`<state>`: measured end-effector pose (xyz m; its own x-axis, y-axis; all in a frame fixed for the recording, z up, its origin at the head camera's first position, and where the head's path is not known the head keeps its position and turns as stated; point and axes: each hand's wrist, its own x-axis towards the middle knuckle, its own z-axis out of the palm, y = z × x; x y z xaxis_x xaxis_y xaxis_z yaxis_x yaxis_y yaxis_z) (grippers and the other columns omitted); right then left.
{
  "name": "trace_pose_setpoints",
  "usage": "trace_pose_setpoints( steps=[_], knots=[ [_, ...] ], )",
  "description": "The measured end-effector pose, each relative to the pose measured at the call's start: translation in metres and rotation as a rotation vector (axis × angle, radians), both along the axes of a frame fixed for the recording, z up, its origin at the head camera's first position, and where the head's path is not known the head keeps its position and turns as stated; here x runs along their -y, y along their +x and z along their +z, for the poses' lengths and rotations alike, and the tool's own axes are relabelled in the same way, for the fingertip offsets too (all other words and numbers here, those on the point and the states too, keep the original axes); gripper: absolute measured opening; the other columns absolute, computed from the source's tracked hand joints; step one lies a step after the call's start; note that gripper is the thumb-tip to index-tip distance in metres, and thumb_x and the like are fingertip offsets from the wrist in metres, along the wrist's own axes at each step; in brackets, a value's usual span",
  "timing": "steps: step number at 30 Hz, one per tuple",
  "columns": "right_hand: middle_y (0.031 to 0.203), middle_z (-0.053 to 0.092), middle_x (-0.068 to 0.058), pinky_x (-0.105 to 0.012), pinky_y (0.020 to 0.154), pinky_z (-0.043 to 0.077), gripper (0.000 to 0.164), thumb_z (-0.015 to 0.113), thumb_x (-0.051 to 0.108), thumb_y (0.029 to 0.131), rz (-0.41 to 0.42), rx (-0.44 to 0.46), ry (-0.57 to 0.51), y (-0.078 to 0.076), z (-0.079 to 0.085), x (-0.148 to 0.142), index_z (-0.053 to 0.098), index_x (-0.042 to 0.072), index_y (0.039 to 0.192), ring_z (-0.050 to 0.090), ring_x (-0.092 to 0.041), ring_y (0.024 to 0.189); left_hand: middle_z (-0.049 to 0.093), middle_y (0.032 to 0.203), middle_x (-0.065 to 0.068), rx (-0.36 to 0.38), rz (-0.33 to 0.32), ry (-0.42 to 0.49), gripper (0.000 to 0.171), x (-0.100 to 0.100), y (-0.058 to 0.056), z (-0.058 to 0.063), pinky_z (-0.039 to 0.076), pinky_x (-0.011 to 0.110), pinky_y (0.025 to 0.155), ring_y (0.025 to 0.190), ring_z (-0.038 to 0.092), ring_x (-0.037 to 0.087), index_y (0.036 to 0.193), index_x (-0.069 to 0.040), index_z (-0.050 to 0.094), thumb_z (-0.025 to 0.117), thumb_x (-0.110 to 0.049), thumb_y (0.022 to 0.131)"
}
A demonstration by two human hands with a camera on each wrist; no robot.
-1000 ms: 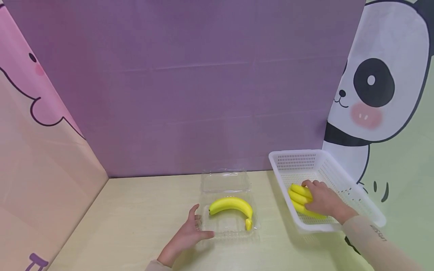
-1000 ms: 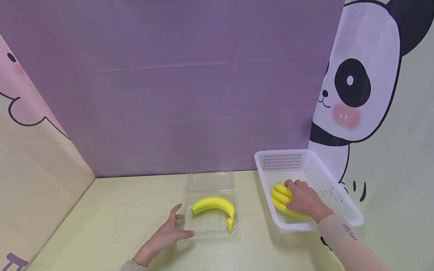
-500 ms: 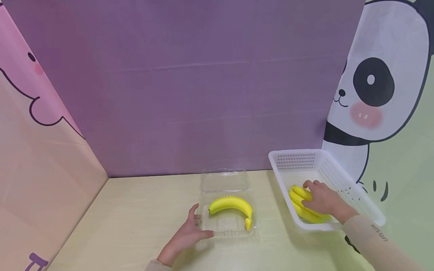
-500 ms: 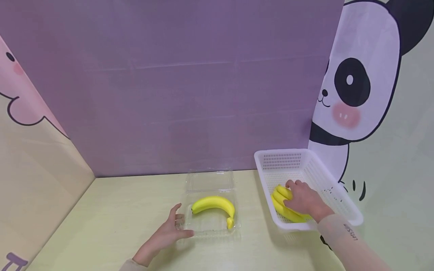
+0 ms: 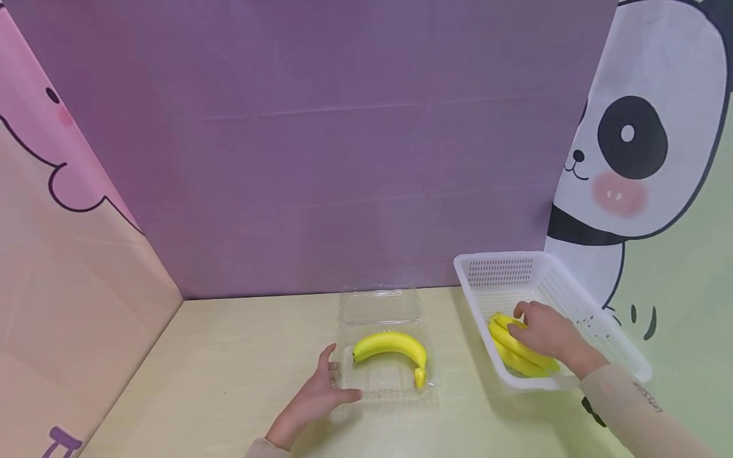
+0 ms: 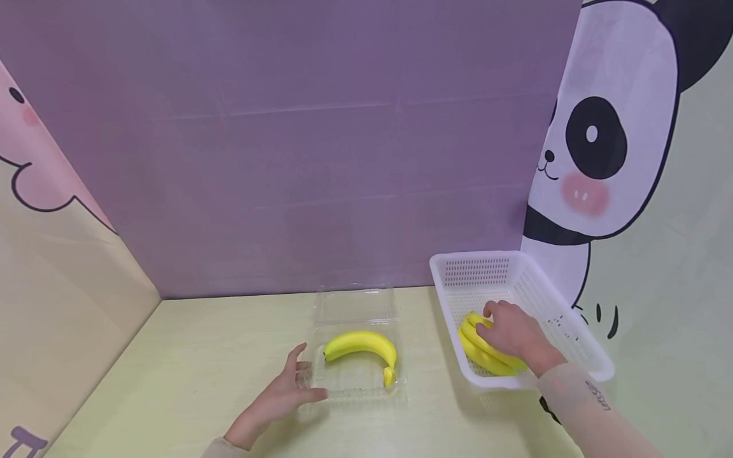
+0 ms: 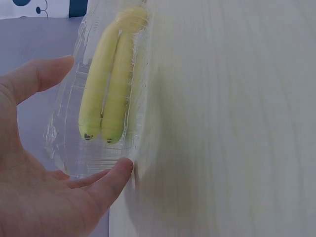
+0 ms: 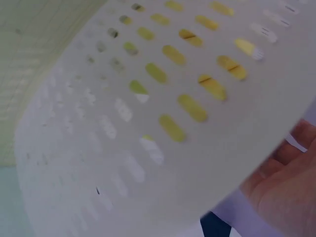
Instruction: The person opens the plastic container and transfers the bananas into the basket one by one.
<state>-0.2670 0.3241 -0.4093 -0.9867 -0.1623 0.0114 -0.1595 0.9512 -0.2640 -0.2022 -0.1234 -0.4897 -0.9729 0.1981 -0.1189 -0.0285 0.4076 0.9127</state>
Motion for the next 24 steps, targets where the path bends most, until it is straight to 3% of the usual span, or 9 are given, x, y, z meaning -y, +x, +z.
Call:
trace_pose_setpoints(
  steps=[13, 24],
  knots=[
    [0.092, 0.067, -0.007, -0.048, 0.075, 0.052, 0.026, 0.065, 0.026, 0.091, 0.050, -0.093, -0.044, 0.013, 0.012, 0.022, 0.067, 0.003, 0.101, 0.060, -0.025, 0.081, 0.038, 0.149, 0.034, -0.012, -0.014, -0.030, 0.115, 0.000, 0.000, 0.004, 0.041, 0.063, 0.100, 0.128, 0.051, 0.050, 0.160, -0.006, 0.006, 0.086, -0.024, 0.080],
    [0.095, 0.068, -0.006, -0.050, 0.080, 0.052, 0.022, 0.068, 0.025, 0.091, 0.100, -0.176, -0.060, 0.027, 0.018, 0.039, 0.070, 0.005, 0.100, 0.063, -0.026, 0.086, 0.032, 0.152, 0.039, -0.026, -0.031, -0.022, 0.117, 0.000, -0.001, 0.005, 0.039, 0.064, 0.103, 0.135, 0.042, 0.053, 0.160, -0.001, 0.005, 0.087, -0.023, 0.079]
  ],
)
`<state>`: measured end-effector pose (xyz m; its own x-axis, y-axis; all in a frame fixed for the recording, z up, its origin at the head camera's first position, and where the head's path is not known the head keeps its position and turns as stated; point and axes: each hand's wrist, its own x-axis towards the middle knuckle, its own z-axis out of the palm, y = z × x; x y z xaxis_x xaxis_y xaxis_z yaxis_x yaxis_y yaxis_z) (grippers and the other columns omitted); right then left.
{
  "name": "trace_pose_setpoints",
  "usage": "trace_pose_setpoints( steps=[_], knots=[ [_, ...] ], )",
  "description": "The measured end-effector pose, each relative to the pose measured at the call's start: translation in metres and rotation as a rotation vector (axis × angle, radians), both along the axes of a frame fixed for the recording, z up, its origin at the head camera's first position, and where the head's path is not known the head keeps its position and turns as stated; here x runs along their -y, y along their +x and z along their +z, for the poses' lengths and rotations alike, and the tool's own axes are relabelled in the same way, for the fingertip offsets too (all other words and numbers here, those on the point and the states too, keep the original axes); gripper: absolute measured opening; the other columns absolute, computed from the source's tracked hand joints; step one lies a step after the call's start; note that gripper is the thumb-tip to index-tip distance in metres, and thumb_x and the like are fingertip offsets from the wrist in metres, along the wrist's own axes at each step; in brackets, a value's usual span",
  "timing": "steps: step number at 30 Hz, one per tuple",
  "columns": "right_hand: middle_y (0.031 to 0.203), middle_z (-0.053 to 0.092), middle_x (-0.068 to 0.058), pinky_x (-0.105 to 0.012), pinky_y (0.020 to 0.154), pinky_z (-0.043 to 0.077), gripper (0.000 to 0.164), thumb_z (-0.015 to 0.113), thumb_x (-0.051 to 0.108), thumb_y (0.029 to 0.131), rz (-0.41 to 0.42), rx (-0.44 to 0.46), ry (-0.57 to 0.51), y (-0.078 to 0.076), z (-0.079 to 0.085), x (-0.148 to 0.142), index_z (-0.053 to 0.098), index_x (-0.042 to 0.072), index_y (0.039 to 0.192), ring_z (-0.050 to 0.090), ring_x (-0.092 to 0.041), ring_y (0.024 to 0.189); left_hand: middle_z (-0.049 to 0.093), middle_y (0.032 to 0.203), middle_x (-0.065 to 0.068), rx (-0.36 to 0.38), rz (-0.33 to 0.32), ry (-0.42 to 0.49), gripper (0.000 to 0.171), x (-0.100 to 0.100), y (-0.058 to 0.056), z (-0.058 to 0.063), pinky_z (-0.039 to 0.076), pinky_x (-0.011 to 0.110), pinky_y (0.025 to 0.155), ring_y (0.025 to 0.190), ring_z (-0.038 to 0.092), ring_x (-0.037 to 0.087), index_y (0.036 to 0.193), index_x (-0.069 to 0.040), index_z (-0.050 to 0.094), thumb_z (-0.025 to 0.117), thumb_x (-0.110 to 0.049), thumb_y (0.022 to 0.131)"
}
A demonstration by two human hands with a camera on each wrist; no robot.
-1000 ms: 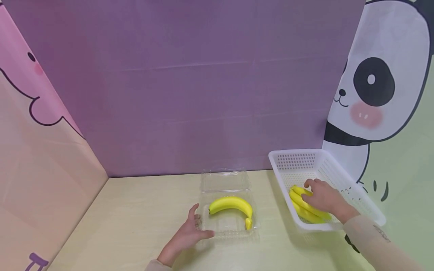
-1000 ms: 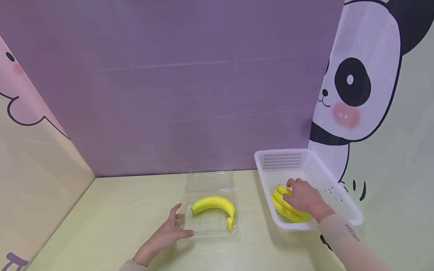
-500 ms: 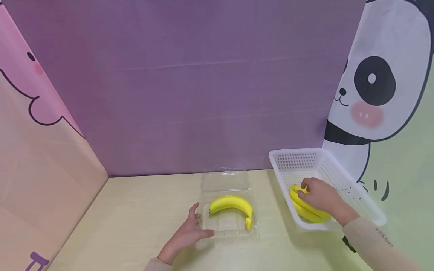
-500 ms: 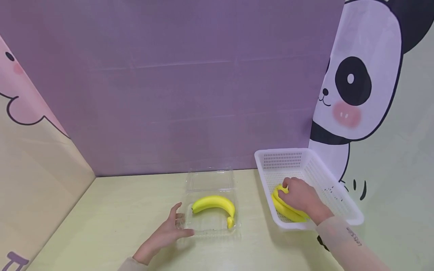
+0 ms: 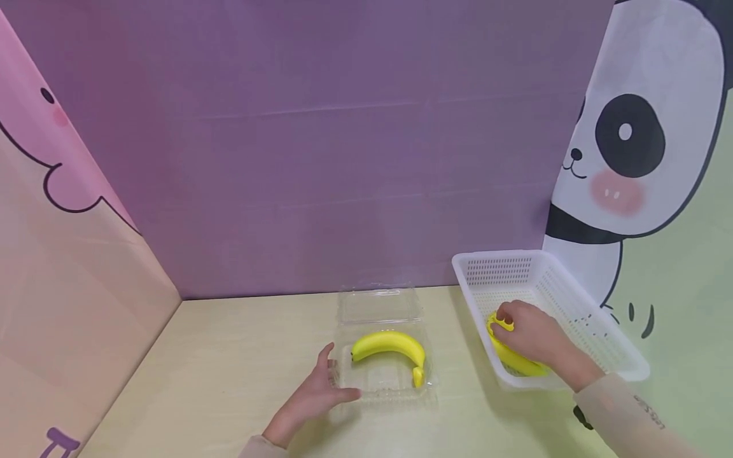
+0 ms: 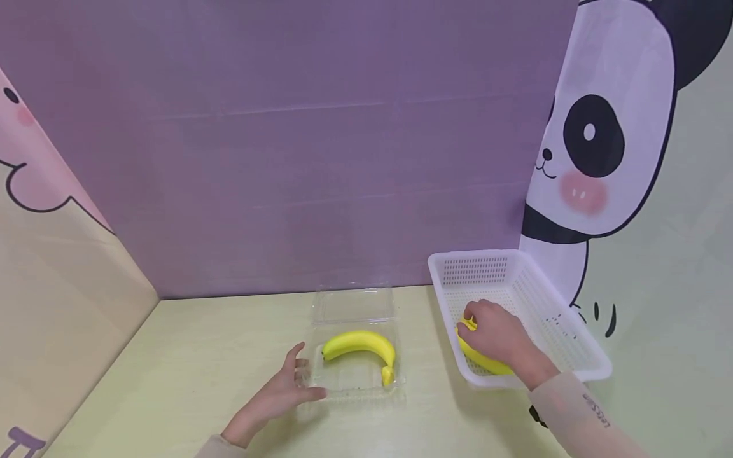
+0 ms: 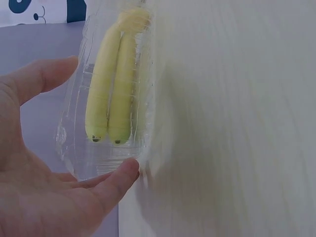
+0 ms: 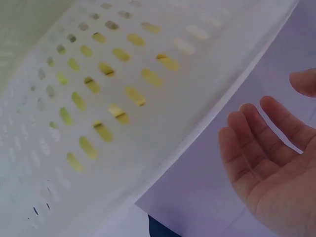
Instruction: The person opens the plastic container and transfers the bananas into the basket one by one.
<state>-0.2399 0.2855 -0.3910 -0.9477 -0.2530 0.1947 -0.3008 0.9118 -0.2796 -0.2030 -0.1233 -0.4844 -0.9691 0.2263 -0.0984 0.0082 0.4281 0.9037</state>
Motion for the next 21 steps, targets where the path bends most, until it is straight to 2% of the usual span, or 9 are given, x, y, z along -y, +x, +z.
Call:
trace_pose_setpoints(
  steps=[7, 15, 21],
  knots=[
    [0.091, 0.067, -0.002, -0.047, 0.077, 0.053, 0.015, 0.069, 0.022, 0.090, 0.033, -0.076, -0.014, 0.005, 0.000, 0.009, 0.070, 0.008, 0.097, 0.063, -0.023, 0.083, 0.030, 0.153, 0.038, 0.003, -0.001, -0.003, 0.116, 0.001, -0.002, 0.001, 0.040, 0.063, 0.104, 0.131, 0.047, 0.054, 0.160, -0.001, 0.006, 0.087, -0.024, 0.080],
    [0.093, 0.068, -0.004, -0.045, 0.077, 0.054, 0.015, 0.069, 0.022, 0.091, 0.046, -0.073, -0.033, 0.010, 0.005, 0.020, 0.070, 0.009, 0.096, 0.063, -0.021, 0.084, 0.031, 0.152, 0.038, -0.008, 0.003, 0.004, 0.116, -0.002, -0.003, -0.001, 0.040, 0.065, 0.103, 0.133, 0.043, 0.056, 0.160, -0.002, 0.006, 0.086, -0.029, 0.081],
    [0.090, 0.065, 0.001, -0.042, 0.074, 0.053, 0.013, 0.070, 0.022, 0.090, 0.067, -0.104, -0.035, 0.011, 0.006, 0.027, 0.070, 0.010, 0.096, 0.061, -0.018, 0.081, 0.033, 0.152, 0.038, -0.013, 0.017, -0.013, 0.117, -0.004, -0.003, -0.002, 0.039, 0.065, 0.103, 0.136, 0.041, 0.055, 0.160, -0.003, 0.007, 0.088, -0.028, 0.079]
  ],
)
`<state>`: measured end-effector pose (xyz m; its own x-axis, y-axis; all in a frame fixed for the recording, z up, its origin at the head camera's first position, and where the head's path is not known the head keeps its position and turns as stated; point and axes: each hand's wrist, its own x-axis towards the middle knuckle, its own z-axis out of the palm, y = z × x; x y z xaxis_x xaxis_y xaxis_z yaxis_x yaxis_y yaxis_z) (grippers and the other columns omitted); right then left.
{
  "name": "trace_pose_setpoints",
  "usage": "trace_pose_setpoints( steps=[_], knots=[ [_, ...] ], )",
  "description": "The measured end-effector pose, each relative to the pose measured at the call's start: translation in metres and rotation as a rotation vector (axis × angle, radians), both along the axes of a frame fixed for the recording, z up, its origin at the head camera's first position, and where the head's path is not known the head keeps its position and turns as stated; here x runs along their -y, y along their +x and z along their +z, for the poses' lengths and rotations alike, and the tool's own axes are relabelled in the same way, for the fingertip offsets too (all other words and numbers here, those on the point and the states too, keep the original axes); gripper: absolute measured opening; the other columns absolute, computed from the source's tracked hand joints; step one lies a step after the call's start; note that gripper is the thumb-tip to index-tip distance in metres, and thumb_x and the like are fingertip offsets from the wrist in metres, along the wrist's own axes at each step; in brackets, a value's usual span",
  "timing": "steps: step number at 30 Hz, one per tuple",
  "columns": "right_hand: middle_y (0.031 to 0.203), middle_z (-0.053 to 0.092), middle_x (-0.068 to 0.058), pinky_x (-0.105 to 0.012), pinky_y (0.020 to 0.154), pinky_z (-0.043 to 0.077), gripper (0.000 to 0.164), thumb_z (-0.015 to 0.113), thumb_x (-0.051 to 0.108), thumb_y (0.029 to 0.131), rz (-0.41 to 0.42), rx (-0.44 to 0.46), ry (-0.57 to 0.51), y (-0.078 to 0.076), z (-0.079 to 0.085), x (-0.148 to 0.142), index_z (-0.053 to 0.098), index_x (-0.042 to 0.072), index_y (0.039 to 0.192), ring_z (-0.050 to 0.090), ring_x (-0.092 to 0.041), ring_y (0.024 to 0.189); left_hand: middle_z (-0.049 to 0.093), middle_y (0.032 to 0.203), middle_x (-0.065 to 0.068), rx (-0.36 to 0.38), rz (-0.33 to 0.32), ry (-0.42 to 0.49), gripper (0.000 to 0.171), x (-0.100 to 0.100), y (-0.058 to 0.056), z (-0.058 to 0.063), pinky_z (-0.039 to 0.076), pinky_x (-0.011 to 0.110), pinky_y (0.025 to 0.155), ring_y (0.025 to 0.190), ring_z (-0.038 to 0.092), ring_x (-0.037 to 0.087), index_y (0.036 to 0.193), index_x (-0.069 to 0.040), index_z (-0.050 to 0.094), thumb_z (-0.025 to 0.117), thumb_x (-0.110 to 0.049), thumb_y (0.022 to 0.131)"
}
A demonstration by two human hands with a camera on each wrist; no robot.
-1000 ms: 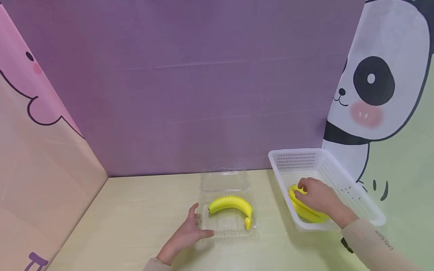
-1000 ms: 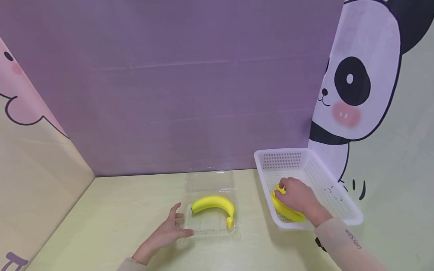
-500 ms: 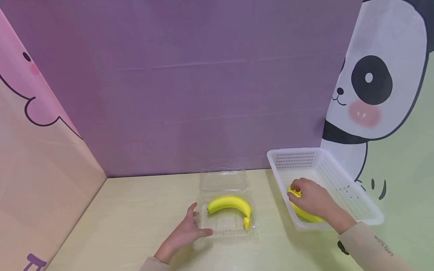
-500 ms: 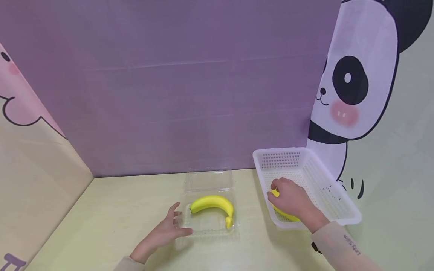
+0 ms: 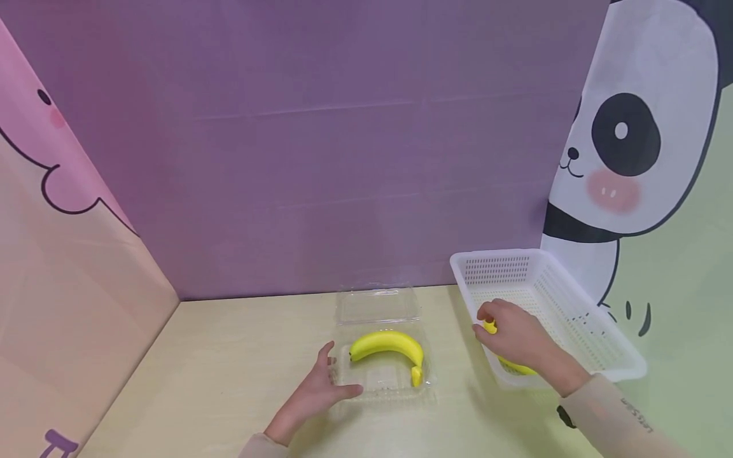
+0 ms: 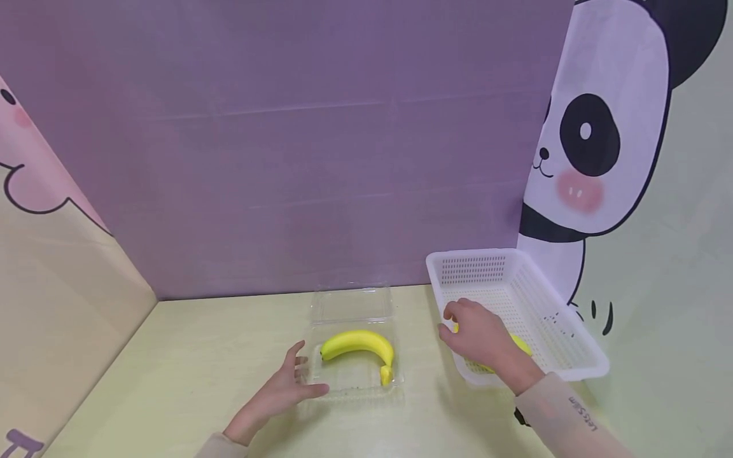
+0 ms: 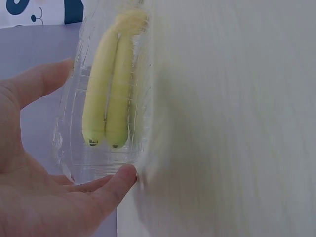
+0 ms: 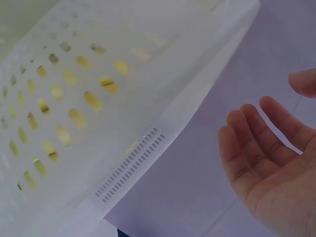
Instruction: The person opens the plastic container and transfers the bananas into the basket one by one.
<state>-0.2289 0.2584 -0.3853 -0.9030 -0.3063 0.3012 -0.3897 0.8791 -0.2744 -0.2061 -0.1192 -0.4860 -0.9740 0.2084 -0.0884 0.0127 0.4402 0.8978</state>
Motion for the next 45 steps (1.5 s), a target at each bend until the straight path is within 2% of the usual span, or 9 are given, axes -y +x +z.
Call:
trace_pose_setpoints(
  steps=[7, 15, 21, 31, 37, 45],
  knots=[
    [0.087, 0.063, 0.003, -0.039, 0.071, 0.051, 0.012, 0.069, 0.021, 0.089, 0.023, -0.043, -0.015, -0.001, 0.000, 0.010, 0.069, 0.010, 0.094, 0.058, -0.015, 0.077, 0.031, 0.153, 0.039, 0.010, -0.001, 0.011, 0.116, 0.000, 0.001, -0.001, 0.037, 0.068, 0.103, 0.136, 0.039, 0.056, 0.160, -0.003, 0.006, 0.087, -0.027, 0.080],
    [0.090, 0.062, 0.004, -0.036, 0.069, 0.050, 0.014, 0.069, 0.023, 0.090, 0.036, -0.017, -0.048, -0.001, 0.003, 0.024, 0.069, 0.011, 0.097, 0.057, -0.014, 0.077, 0.031, 0.152, 0.039, 0.005, -0.003, 0.020, 0.115, -0.001, 0.001, -0.001, 0.037, 0.068, 0.103, 0.136, 0.038, 0.057, 0.160, -0.002, 0.007, 0.086, -0.025, 0.081],
    [0.087, 0.061, 0.005, -0.034, 0.067, 0.049, 0.014, 0.070, 0.024, 0.090, 0.029, -0.029, -0.070, -0.003, 0.007, 0.032, 0.069, 0.012, 0.096, 0.056, -0.013, 0.077, 0.032, 0.151, 0.040, 0.000, 0.008, 0.018, 0.115, -0.002, 0.001, 0.000, 0.037, 0.066, 0.105, 0.136, 0.039, 0.056, 0.159, -0.001, 0.008, 0.087, -0.025, 0.079],
    [0.088, 0.062, 0.006, -0.035, 0.071, 0.050, 0.012, 0.070, 0.022, 0.090, 0.061, -0.033, -0.140, -0.001, 0.010, 0.044, 0.069, 0.012, 0.096, 0.058, -0.017, 0.078, 0.033, 0.151, 0.040, 0.003, 0.012, 0.012, 0.116, -0.003, 0.000, -0.001, 0.036, 0.065, 0.106, 0.138, 0.038, 0.055, 0.159, -0.001, 0.008, 0.087, -0.025, 0.079],
    [0.091, 0.065, 0.001, -0.035, 0.073, 0.051, 0.011, 0.070, 0.020, 0.090, 0.080, -0.024, -0.177, -0.002, 0.008, 0.053, 0.069, 0.011, 0.097, 0.059, -0.018, 0.080, 0.033, 0.151, 0.040, 0.000, 0.012, 0.019, 0.116, -0.002, 0.001, 0.000, 0.037, 0.066, 0.105, 0.137, 0.039, 0.056, 0.159, -0.001, 0.008, 0.087, -0.025, 0.079],
    [0.093, 0.063, 0.005, -0.035, 0.074, 0.051, 0.010, 0.071, 0.019, 0.090, 0.109, -0.014, -0.206, -0.002, 0.006, 0.065, 0.069, 0.013, 0.097, 0.060, -0.019, 0.082, 0.030, 0.152, 0.042, 0.005, 0.007, 0.033, 0.116, -0.003, 0.001, 0.000, 0.036, 0.065, 0.106, 0.138, 0.037, 0.056, 0.159, 0.000, 0.006, 0.087, -0.024, 0.080]
  ],
)
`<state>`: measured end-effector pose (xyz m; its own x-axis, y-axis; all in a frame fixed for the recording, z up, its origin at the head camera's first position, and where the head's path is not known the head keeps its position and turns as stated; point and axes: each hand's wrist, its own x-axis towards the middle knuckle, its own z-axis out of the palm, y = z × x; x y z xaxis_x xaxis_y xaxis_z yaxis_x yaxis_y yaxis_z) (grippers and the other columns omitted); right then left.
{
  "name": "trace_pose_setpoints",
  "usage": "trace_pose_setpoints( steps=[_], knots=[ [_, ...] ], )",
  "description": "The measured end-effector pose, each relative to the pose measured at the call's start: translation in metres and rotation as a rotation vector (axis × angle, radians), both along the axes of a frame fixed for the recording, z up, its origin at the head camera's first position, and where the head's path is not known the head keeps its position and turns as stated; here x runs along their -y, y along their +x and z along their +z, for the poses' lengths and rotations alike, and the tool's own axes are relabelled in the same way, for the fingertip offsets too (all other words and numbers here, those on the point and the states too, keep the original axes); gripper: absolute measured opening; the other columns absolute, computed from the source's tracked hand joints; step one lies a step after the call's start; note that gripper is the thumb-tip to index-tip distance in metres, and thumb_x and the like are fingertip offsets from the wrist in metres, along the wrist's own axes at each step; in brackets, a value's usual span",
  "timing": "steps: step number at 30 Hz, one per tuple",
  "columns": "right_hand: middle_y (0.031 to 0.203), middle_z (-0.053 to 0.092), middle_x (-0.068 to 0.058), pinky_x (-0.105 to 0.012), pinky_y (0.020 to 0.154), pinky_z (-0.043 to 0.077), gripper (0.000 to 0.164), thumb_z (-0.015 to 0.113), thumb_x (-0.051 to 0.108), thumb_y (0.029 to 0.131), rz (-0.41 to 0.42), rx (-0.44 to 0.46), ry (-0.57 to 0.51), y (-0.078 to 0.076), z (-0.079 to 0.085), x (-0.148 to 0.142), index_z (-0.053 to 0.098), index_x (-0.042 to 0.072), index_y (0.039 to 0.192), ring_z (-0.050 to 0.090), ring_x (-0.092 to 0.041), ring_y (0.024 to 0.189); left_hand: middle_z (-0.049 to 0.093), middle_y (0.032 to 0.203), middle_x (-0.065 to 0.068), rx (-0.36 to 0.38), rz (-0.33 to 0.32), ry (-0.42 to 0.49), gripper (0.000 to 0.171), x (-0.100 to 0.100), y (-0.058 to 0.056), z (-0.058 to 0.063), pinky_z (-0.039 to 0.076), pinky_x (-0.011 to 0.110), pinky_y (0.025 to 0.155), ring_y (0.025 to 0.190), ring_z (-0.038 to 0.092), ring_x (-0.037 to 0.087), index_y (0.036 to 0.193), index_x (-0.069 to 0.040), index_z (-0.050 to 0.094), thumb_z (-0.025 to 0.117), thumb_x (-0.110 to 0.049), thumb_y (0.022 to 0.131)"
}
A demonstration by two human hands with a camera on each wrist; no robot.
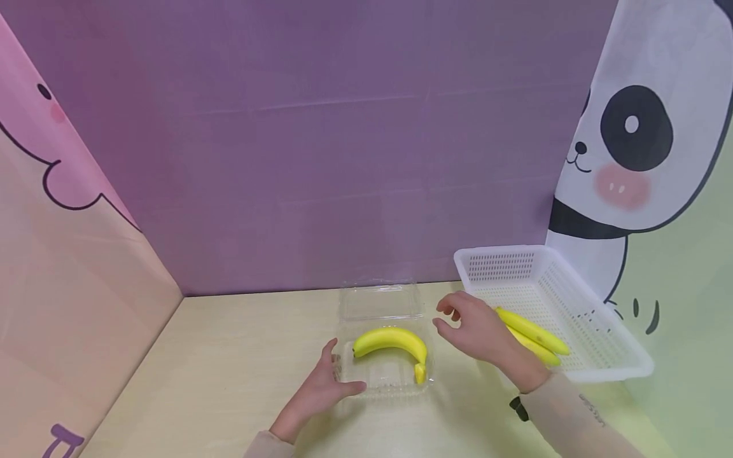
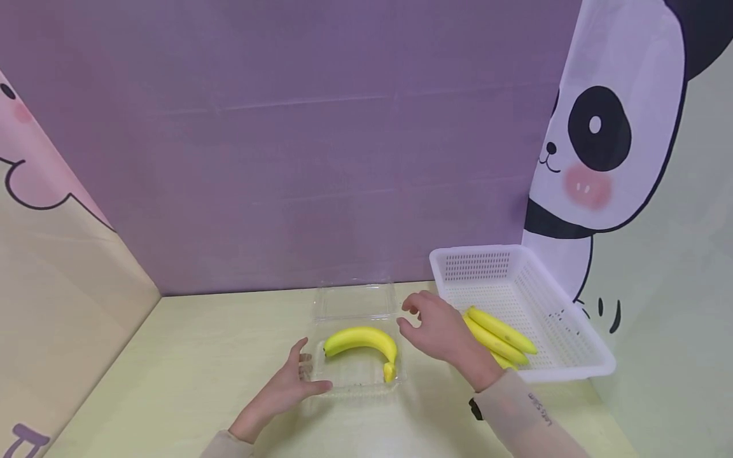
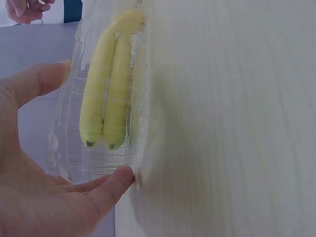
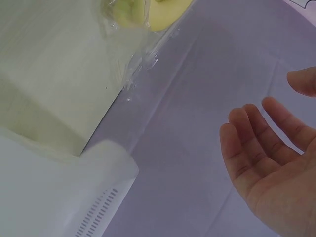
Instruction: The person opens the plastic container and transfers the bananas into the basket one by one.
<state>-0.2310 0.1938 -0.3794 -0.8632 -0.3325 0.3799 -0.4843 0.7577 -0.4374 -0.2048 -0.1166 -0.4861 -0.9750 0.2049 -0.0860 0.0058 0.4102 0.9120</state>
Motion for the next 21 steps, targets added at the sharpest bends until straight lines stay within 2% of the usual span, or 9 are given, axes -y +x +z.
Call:
trace_pose_setpoints(
  steps=[4, 13, 21],
  knots=[
    [0.094, 0.063, 0.005, -0.035, 0.074, 0.051, 0.010, 0.072, 0.019, 0.090, 0.007, -0.006, -0.008, -0.001, -0.002, 0.004, 0.070, 0.013, 0.098, 0.059, -0.016, 0.081, 0.030, 0.152, 0.042, 0.003, 0.002, 0.001, 0.115, 0.000, 0.001, 0.000, 0.036, 0.065, 0.106, 0.138, 0.037, 0.056, 0.160, -0.001, 0.006, 0.086, -0.023, 0.080],
    [0.096, 0.065, -0.001, -0.035, 0.075, 0.051, 0.013, 0.072, 0.018, 0.089, 0.028, -0.005, -0.022, -0.006, -0.010, 0.014, 0.070, 0.010, 0.100, 0.061, -0.022, 0.083, 0.031, 0.151, 0.042, -0.005, 0.013, -0.008, 0.116, 0.000, 0.001, 0.001, 0.035, 0.067, 0.106, 0.137, 0.037, 0.057, 0.160, 0.000, 0.007, 0.087, -0.024, 0.079],
    [0.095, 0.066, -0.001, -0.035, 0.076, 0.051, 0.016, 0.071, 0.019, 0.089, 0.042, -0.004, -0.022, -0.012, -0.017, 0.022, 0.070, 0.008, 0.101, 0.058, -0.014, 0.082, 0.031, 0.151, 0.043, -0.009, 0.014, -0.017, 0.116, -0.001, 0.002, 0.002, 0.035, 0.067, 0.107, 0.138, 0.036, 0.057, 0.159, 0.001, 0.007, 0.087, -0.024, 0.079]
  ],
)
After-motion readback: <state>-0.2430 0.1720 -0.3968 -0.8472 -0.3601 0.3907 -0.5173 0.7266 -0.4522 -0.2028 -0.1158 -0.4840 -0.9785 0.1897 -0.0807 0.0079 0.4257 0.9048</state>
